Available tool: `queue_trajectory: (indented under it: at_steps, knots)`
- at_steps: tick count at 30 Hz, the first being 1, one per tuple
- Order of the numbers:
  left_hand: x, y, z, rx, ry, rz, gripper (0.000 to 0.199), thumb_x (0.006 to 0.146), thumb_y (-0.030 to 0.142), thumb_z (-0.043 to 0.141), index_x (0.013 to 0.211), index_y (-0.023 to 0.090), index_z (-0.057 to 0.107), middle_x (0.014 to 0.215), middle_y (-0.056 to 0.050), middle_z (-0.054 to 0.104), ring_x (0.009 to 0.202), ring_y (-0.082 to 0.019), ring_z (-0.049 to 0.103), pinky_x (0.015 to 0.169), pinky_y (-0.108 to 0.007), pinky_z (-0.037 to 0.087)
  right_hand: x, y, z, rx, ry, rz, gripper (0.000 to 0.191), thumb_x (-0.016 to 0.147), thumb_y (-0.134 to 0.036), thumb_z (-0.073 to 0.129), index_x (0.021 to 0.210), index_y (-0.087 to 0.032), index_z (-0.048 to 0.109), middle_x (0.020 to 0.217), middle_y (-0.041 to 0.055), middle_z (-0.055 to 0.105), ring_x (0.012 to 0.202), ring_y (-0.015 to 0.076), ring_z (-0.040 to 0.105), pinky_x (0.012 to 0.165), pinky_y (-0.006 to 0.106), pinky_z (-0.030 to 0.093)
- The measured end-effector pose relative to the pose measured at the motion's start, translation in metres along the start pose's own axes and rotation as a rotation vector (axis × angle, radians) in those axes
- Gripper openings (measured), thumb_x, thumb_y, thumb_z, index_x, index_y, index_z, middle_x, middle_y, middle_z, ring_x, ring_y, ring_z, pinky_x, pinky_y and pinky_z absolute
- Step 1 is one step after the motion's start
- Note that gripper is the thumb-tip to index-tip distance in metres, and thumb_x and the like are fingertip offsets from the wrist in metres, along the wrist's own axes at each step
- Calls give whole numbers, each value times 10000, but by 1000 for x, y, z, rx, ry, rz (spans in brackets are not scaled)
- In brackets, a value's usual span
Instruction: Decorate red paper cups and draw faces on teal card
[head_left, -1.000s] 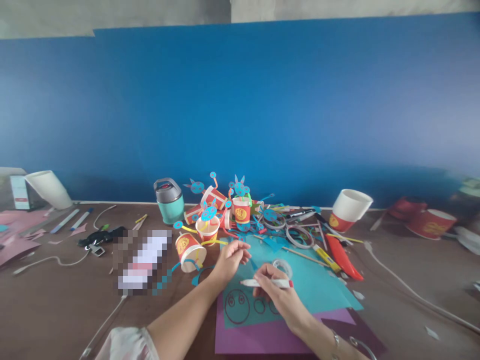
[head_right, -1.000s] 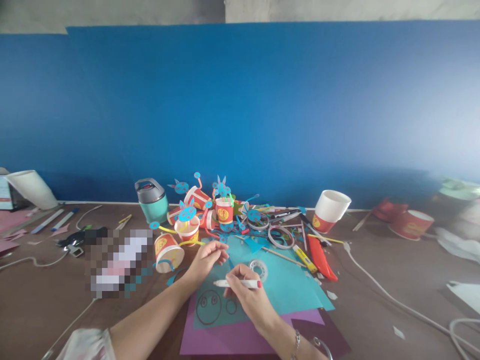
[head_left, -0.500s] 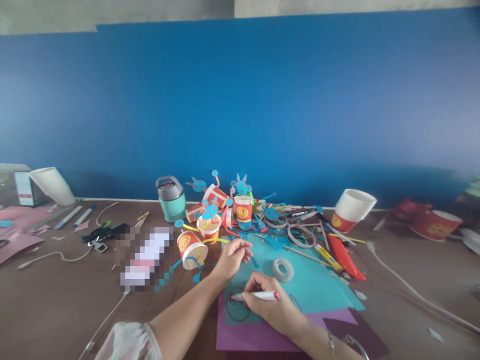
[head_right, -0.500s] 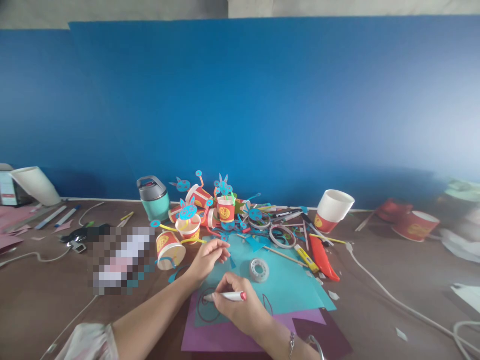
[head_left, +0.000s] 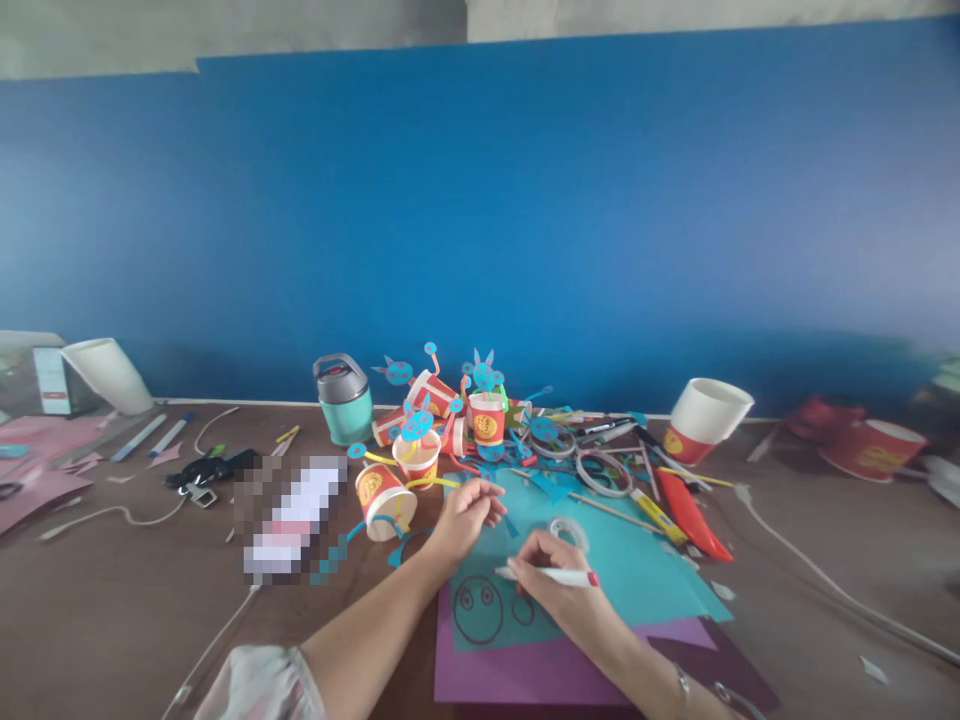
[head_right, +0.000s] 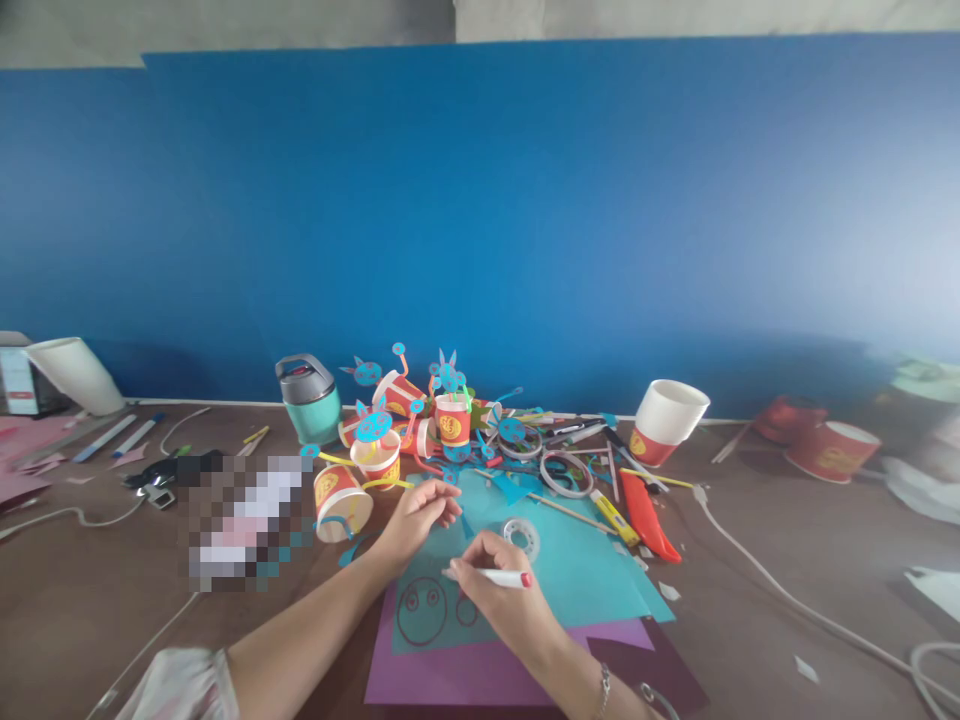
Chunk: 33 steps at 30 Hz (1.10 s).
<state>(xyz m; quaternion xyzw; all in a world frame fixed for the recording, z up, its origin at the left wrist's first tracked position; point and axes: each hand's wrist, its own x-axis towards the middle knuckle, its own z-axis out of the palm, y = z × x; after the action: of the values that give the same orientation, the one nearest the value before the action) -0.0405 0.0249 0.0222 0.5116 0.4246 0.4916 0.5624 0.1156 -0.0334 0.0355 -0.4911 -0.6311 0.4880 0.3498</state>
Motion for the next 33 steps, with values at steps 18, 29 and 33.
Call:
queue_trajectory:
  at_steps: [18,29,33]
  knots:
    - [2,-2,-1,-2,5,-1,151,715,186,541,832,140,625,658,-21,641,578,-122,565,578,-250,424,1,8,2,-115,-3,9,184,734,-238,560,593,-202,447,513,-38,539,467,91,456,429,190,335]
    - [-1,0,0,-18,5,1,151,729,186,537,840,140,629,671,-27,643,596,-129,567,599,-261,433,-11,-1,6,-123,-65,-24,133,709,-177,547,614,-200,457,554,-51,509,513,90,459,471,185,352]
    - [0,1,0,-24,5,-5,146,718,190,549,831,140,625,659,-26,642,583,-128,563,587,-259,430,-11,5,9,-158,-72,6,172,722,-214,561,601,-201,439,542,-60,485,500,84,447,467,180,355]
